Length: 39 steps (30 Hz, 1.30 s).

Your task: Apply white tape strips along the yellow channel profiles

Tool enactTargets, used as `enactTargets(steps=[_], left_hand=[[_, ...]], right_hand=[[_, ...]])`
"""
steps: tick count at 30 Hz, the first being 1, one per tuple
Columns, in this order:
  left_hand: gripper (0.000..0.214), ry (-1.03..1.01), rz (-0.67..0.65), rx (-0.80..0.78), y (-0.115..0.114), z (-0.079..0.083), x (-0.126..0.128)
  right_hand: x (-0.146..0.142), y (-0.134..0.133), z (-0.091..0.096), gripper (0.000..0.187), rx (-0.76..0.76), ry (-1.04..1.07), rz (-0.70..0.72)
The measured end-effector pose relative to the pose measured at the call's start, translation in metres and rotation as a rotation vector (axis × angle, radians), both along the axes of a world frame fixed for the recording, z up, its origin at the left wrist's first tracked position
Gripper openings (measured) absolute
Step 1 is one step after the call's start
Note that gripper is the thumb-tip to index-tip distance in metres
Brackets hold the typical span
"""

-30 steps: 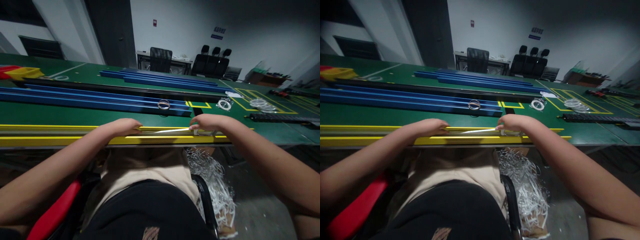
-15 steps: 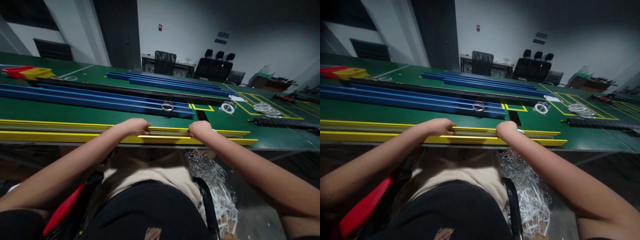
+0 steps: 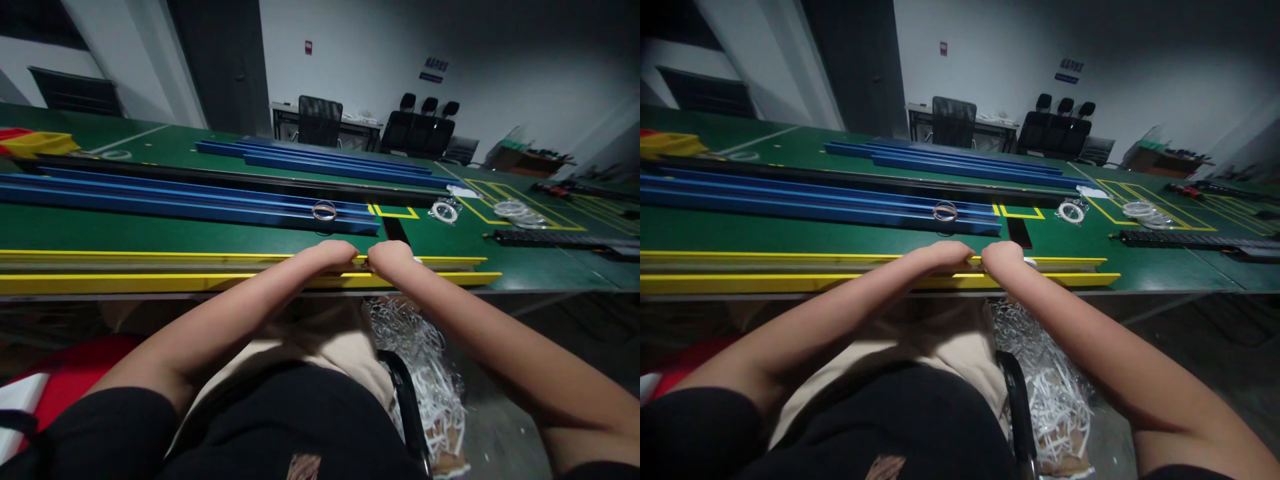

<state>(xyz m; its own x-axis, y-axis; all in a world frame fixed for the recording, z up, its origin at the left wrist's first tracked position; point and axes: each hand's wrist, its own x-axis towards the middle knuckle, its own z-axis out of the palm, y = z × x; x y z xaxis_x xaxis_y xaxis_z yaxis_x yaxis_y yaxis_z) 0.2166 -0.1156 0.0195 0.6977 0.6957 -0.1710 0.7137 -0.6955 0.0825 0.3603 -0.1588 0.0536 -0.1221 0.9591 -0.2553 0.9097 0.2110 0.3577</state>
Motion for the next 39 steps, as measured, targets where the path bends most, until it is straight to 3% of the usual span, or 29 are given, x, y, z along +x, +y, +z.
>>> enactTargets(steps=[4,8,12,18,22,26,31,35,39], left_hand=[[0.032,-0.063,-0.009,0.057,-0.006,-0.003,-0.014],[0.030,-0.063,-0.020,0.070,-0.013,-0.003,-0.043],[0.033,-0.031,-0.010,0.051,-0.012,-0.005,-0.111],[0.040,-0.024,0.130,-0.028,-0.004,-0.015,-0.240],[0.041,-0.038,0.185,-0.067,-0.004,-0.017,-0.277],[0.036,0.009,0.228,-0.034,-0.006,-0.011,-0.269],[0.036,0.069,0.244,-0.009,-0.006,-0.006,-0.236],[0.040,0.086,0.180,0.041,-0.007,-0.002,-0.184],[0.041,0.093,0.115,0.039,-0.007,0.004,-0.110]], right_hand=[[0.006,0.003,0.010,0.044,-0.069,-0.001,0.070],[0.016,0.009,0.031,0.041,-0.325,0.214,0.197],[0.021,0.012,0.047,0.044,-0.387,0.362,0.141],[0.021,0.017,0.045,0.046,-0.248,0.144,0.183],[0.021,0.018,0.030,0.057,-0.168,-0.024,0.039],[0.015,0.017,0.014,0.070,-0.109,-0.061,-0.056],[0.004,0.012,0.004,0.056,-0.029,-0.033,-0.086],[0.001,0.011,0.001,0.045,-0.007,-0.031,-0.101],[0.002,0.012,-0.001,0.045,0.003,-0.019,-0.077]])
